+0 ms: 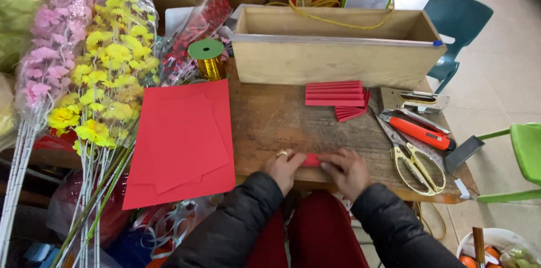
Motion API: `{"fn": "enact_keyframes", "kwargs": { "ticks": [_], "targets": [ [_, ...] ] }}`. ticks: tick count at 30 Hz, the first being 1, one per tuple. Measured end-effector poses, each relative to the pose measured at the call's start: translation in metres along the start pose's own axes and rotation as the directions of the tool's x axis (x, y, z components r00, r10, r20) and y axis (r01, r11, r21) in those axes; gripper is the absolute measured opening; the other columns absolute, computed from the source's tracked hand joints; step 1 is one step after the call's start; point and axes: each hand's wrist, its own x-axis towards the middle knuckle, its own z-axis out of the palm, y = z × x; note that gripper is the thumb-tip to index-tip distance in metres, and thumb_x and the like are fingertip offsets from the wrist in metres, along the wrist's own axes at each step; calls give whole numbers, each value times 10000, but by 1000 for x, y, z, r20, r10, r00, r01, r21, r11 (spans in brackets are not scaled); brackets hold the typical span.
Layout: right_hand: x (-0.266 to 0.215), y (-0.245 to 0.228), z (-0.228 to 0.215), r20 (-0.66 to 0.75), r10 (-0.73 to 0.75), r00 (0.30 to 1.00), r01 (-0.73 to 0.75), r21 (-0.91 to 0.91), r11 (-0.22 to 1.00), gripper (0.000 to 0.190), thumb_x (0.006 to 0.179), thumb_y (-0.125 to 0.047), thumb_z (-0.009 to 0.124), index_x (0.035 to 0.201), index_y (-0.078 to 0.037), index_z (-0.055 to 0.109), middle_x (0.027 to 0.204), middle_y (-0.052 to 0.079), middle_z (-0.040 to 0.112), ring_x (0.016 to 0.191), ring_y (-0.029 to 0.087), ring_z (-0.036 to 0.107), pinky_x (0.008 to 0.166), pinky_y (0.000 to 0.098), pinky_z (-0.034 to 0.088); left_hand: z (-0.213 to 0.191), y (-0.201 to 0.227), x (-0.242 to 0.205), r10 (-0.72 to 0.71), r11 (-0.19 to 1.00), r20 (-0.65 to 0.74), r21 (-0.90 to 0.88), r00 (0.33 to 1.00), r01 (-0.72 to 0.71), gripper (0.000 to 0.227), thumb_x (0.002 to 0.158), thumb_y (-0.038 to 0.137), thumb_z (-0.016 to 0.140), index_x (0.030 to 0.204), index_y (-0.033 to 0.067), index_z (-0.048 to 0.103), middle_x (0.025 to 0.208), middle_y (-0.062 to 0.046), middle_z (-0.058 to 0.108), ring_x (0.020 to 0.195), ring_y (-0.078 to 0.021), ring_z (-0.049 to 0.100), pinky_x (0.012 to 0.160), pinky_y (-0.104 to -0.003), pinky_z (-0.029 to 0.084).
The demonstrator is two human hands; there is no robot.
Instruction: Folding small rectangular strips of red paper into accordion-style fans.
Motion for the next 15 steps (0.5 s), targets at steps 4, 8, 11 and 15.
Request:
{"fn": "enact_keyframes", "kwargs": {
  "ticks": [4, 8, 11, 15],
  "targets": [
    [14, -7, -3, 64, 192, 979, -202, 216, 955, 166, 947, -339, 771, 1079, -340, 871, 1039, 15, 762, 1102, 314, 689, 982, 435, 507, 25, -73, 26, 650, 665, 24, 466, 760, -584, 166, 990, 464, 622, 1042, 319, 686, 991, 46, 620, 872, -248, 706, 723, -358, 594],
    [17, -21, -12, 126, 276, 953, -294, 164, 942, 224, 956, -372, 761, 1155, -304, 839, 1149, 102, 721, 1200, 382, 661, 1055, 484, 510, 34, -92, 41, 674, 665, -9, 444, 739, -601, 195, 980, 473, 659, 1075, 321, 736, 985, 56, 619, 897, -216, 695, 750, -323, 576],
    [18, -16, -9, 121, 286, 951, -295, 62, 954, 208, 946, -388, 764, 1139, -341, 830, 1151, 74, 705, 1208, 366, 660, 1052, 472, 511, 22, -81, 38, 695, 638, 10, 453, 719, -623, 233, 969, 485, 657, 1080, 297, 739, 976, 37, 620, 952, -228, 659, 778, -345, 552],
    [19, -14, -5, 99, 307, 947, -313, 53, 948, 201, 923, -402, 789, 1100, -317, 833, 1143, 76, 692, 1196, 383, 663, 1030, 488, 529, 18, -76, 32, 699, 618, -3, 507, 715, -601, 241, 953, 496, 669, 1080, 306, 747, 977, 35, 634, 989, -235, 635, 815, -383, 514]
  ]
}}
